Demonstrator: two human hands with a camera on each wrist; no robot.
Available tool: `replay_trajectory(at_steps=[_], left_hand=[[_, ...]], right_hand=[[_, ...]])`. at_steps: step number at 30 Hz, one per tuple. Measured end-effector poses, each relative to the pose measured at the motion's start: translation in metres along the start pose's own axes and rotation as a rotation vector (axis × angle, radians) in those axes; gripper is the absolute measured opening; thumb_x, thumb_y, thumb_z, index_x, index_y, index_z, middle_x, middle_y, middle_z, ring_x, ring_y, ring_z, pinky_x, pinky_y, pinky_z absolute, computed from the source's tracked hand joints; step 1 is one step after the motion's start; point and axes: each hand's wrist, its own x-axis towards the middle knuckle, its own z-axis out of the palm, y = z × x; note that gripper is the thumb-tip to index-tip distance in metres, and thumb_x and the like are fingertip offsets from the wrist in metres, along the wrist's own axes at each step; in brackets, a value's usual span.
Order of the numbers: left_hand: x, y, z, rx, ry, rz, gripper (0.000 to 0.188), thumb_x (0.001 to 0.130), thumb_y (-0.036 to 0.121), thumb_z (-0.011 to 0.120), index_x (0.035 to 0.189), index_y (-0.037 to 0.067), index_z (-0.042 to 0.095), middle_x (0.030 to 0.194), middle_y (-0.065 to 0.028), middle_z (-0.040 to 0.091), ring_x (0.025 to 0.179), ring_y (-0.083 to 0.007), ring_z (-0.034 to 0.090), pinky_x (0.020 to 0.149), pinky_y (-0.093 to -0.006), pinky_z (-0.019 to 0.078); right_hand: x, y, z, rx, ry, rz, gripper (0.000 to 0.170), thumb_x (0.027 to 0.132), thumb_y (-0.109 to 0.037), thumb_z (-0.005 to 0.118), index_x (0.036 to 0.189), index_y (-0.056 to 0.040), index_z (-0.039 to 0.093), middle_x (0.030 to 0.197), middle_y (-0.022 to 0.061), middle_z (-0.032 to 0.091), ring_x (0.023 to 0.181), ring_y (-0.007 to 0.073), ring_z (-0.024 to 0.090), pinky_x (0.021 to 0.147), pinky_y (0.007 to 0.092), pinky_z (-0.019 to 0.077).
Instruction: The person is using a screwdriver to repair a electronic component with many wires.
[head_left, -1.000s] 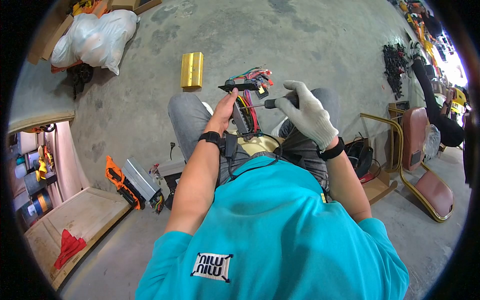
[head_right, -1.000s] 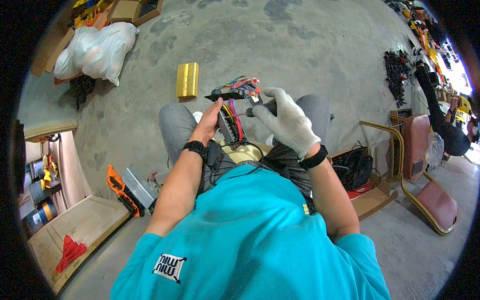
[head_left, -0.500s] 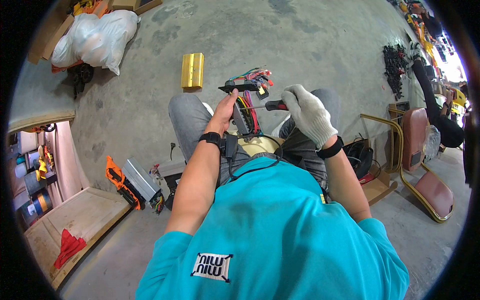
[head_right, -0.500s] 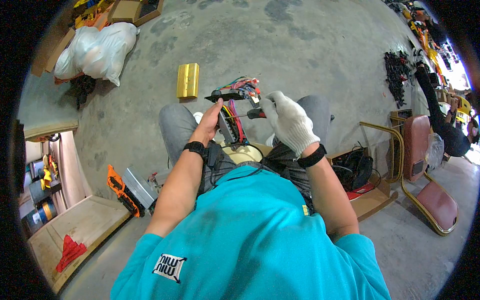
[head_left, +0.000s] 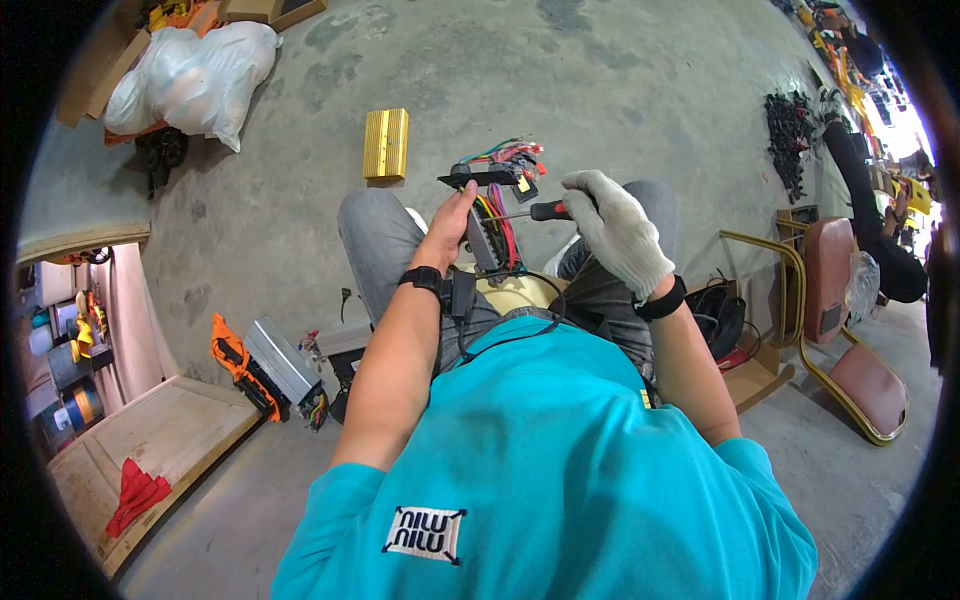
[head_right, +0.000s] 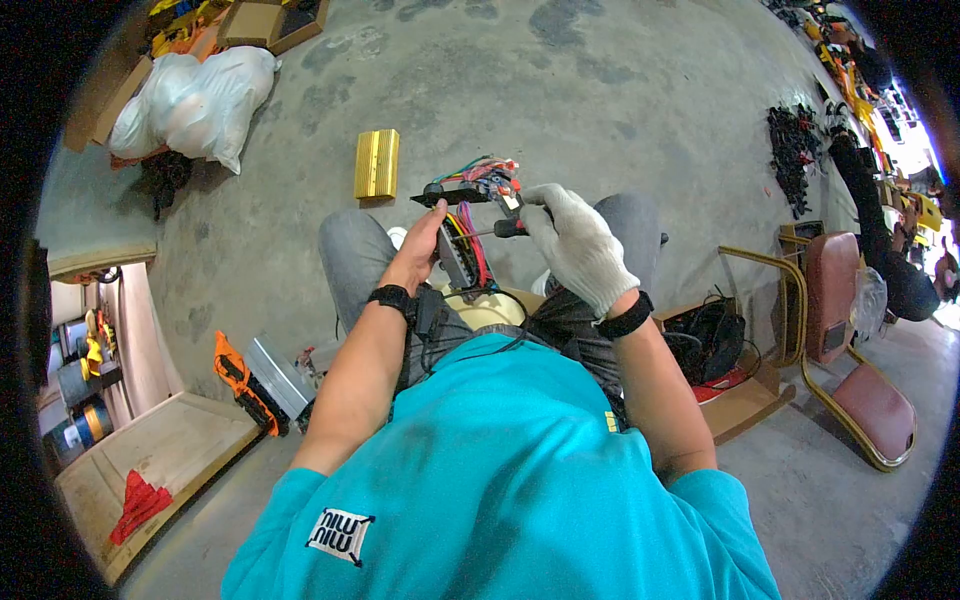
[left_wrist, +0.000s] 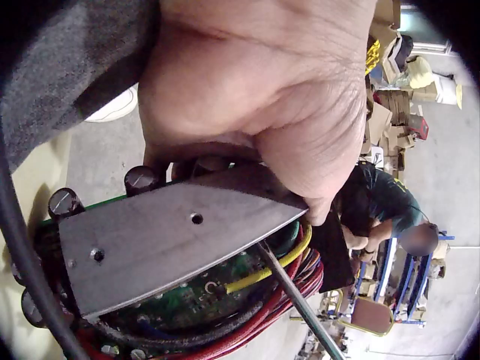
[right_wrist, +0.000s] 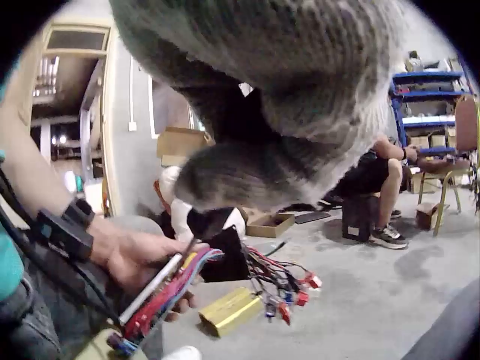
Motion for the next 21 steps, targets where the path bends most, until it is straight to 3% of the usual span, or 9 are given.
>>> replay_trajectory(at_steps=[4, 10, 13, 15, 19, 21], left_hand=[[-0.002, 0.002, 0.002, 0.032, 0.030, -0.021, 0.059, 0.104, 0.057, 0.056, 0.127, 0.003, 0.065, 0.112, -0.0054, 0.072, 0.101, -0.0156, 0.066, 0.096, -0.0344, 0.0491], [-0.003, 0.002, 0.002, 0.007, 0.015, -0.011, 0.059, 0.105, 0.056, 0.055, 0.130, 0.003, 0.064, 0.111, -0.0050, 0.072, 0.101, -0.0153, 0.067, 0.095, -0.0344, 0.0505], [-0.004, 0.003, 0.003, 0.002, 0.021, -0.008, 0.058, 0.105, 0.055, 0.055, 0.131, 0.004, 0.064, 0.112, -0.0053, 0.072, 0.101, -0.0152, 0.067, 0.096, -0.0343, 0.0506], [-0.005, 0.003, 0.003, -0.001, 0.026, -0.006, 0.058, 0.105, 0.055, 0.055, 0.131, 0.004, 0.064, 0.113, -0.0055, 0.072, 0.101, -0.0152, 0.067, 0.096, -0.0343, 0.0506], [-0.002, 0.001, 0.001, -0.012, 0.005, -0.006, 0.059, 0.105, 0.055, 0.056, 0.132, 0.003, 0.064, 0.115, -0.0055, 0.072, 0.103, -0.0152, 0.066, 0.097, -0.0338, 0.0494], [-0.001, 0.000, 0.001, -0.012, 0.002, -0.005, 0.059, 0.105, 0.055, 0.056, 0.132, 0.003, 0.063, 0.116, -0.0057, 0.071, 0.104, -0.0154, 0.066, 0.098, -0.0336, 0.0487]], right_hand=[[-0.003, -0.008, -0.001, 0.024, 0.061, -0.198, 0.035, 0.094, -0.020, 0.070, 0.124, -0.0035, 0.062, 0.106, 0.0190, 0.070, 0.098, 0.0322, 0.071, 0.088, 0.0392, 0.0554], [-0.002, -0.014, -0.001, -0.050, 0.096, 0.068, 0.035, 0.091, -0.011, 0.068, 0.124, -0.0025, 0.063, 0.105, 0.0155, 0.071, 0.095, 0.0288, 0.072, 0.088, 0.0366, 0.0556], [-0.001, -0.015, -0.008, 0.118, -0.072, 0.219, 0.038, 0.092, -0.012, 0.068, 0.128, -0.0024, 0.060, 0.106, 0.0162, 0.071, 0.096, 0.0277, 0.072, 0.088, 0.0370, 0.0557], [-0.002, -0.006, -0.003, 0.047, 0.037, -0.106, 0.036, 0.098, -0.020, 0.065, 0.128, -0.0018, 0.059, 0.101, 0.0157, 0.072, 0.095, 0.0268, 0.072, 0.086, 0.0355, 0.0556], [-0.003, -0.010, -0.001, -0.034, 0.068, -0.091, 0.035, 0.100, -0.023, 0.064, 0.127, -0.0008, 0.061, 0.101, 0.0138, 0.073, 0.098, 0.0207, 0.072, 0.087, 0.0333, 0.0551], [-0.002, -0.014, -0.003, -0.116, 0.013, 0.172, 0.035, 0.096, -0.015, 0.066, 0.128, -0.0015, 0.060, 0.106, 0.0138, 0.072, 0.101, 0.0198, 0.070, 0.089, 0.0336, 0.0547]])
